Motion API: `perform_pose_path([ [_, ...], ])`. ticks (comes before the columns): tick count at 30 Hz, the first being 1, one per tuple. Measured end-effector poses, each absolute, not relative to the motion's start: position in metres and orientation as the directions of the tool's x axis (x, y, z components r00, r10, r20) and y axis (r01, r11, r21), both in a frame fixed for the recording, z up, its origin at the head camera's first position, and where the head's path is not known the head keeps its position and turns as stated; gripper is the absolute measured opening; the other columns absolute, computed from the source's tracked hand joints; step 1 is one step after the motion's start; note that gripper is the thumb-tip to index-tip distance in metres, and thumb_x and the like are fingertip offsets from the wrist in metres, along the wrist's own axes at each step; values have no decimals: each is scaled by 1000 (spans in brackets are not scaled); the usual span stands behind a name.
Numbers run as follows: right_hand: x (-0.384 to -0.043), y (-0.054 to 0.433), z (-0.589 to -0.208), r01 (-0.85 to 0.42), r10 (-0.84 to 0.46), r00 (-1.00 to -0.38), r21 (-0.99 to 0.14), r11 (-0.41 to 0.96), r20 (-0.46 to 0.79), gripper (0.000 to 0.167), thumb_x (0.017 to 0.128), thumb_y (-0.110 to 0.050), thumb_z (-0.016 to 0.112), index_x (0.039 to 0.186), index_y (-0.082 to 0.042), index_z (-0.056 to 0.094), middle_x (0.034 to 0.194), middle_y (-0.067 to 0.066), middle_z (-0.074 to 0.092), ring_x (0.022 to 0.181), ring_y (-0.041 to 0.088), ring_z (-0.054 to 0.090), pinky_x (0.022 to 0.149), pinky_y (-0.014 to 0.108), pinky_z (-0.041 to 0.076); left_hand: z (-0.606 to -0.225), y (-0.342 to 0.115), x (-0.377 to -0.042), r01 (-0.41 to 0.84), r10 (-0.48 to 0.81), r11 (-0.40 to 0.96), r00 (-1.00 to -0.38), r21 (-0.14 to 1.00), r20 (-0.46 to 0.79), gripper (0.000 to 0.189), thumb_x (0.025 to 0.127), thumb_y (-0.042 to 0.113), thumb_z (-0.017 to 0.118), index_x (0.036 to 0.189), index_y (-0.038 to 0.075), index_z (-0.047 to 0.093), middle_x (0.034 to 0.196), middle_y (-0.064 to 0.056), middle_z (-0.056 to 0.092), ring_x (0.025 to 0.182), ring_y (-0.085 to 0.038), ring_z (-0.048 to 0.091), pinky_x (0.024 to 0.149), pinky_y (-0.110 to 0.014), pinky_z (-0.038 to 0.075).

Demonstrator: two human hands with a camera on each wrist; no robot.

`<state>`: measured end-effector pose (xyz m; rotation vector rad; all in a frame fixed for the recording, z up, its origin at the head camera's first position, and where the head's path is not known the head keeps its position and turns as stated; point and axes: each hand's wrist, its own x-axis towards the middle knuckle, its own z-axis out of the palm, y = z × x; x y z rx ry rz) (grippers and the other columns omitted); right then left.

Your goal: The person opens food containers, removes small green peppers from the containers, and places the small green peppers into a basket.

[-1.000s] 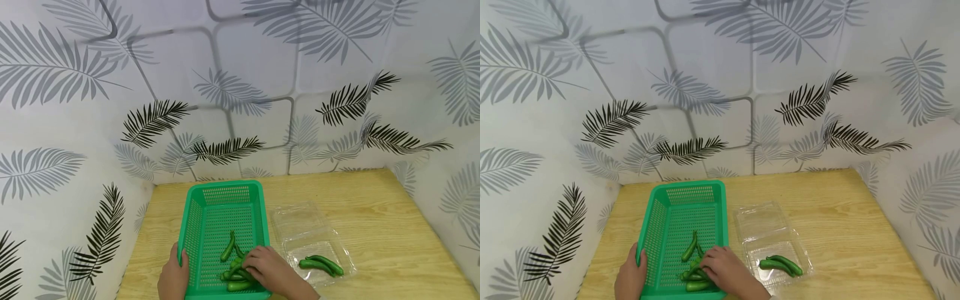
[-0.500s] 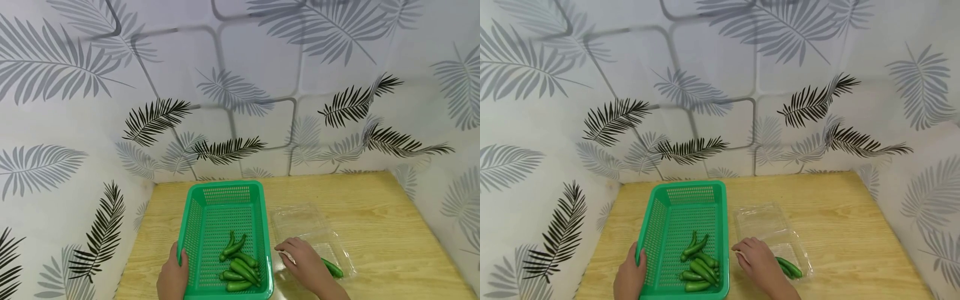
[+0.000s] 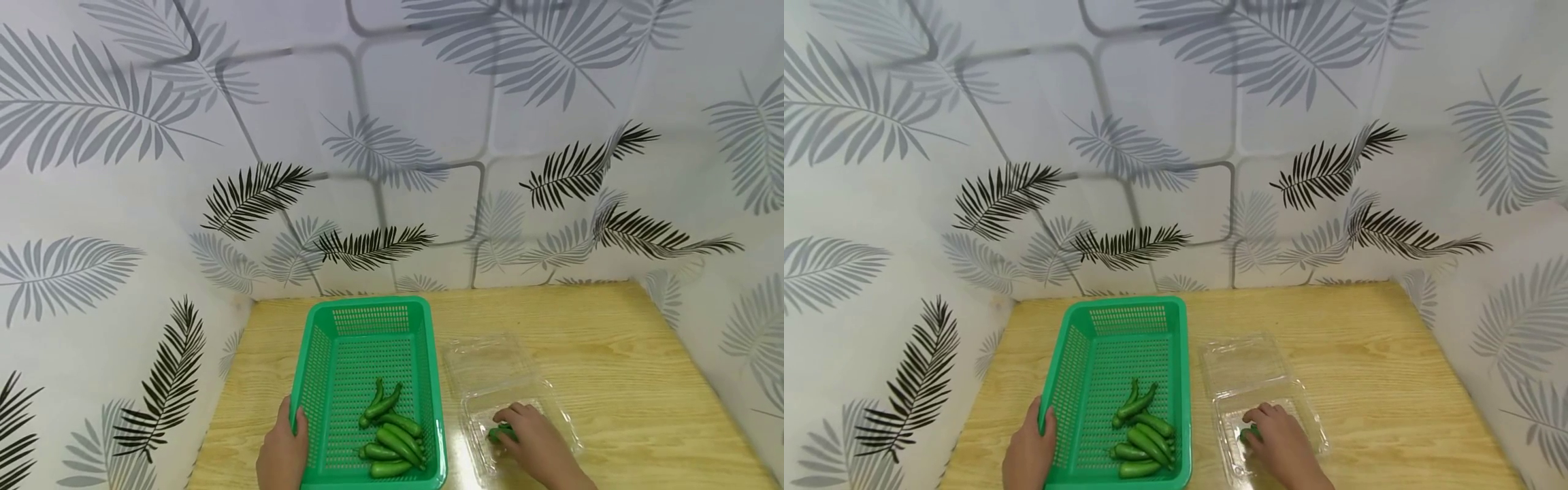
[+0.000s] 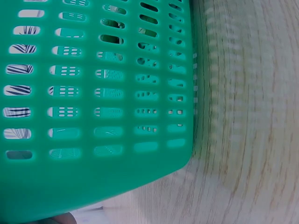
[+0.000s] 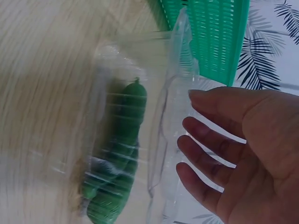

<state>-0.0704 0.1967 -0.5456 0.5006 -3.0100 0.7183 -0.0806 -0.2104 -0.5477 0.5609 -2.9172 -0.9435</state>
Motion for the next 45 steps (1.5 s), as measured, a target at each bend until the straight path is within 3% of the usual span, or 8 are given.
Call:
perform_pose_path([
  [4,-69,203,-550,-317,-315,-946,-446,837,81,22,76,-15,76,96,-11,66,90,-4,61,80,13,54,64,30,45,-548,-210,-81,-327,-342,754,-936,570,-84,46,99,39,39,138,15,38,78,-11,66,45,-17,52,36,-34,37],
  [14,-67,209,-559,-297,-285,-954,-428,853,94,22,70,-13,79,88,-13,67,85,-7,59,76,9,54,67,30,46,-551,-211,-81,-325,-340,754,-937,570,-85,46,99,40,39,137,15,38,77,-9,66,44,-16,51,36,-33,37],
  [22,-65,209,-568,-189,-210,-978,-461,867,7,25,67,-6,81,87,-14,67,85,-9,58,80,13,58,74,35,50,-551,-211,-81,-328,-344,758,-936,564,-81,46,99,41,38,138,15,38,79,-11,67,45,-17,52,37,-34,37],
  [29,-70,208,-578,-152,-169,-986,-466,871,6,26,67,0,77,81,-18,65,78,-11,53,76,9,53,69,31,48,-551,-212,-81,-334,-346,755,-934,564,-89,48,99,42,38,138,16,38,79,-11,67,46,-17,53,37,-35,37],
  [38,-72,208,-580,-173,-181,-983,-441,881,23,26,67,-1,79,78,-19,63,78,-13,53,76,8,54,68,30,47,-552,-213,-82,-336,-350,762,-933,554,-85,49,99,42,37,139,15,37,81,-13,67,48,-18,54,37,-35,37],
  [45,-72,211,-583,-260,-231,-966,-406,876,120,24,66,-6,79,80,-18,63,76,-15,52,71,5,50,63,24,45,-554,-213,-82,-331,-350,763,-934,555,-75,49,99,42,38,139,14,38,82,-13,67,48,-18,55,38,-35,37],
])
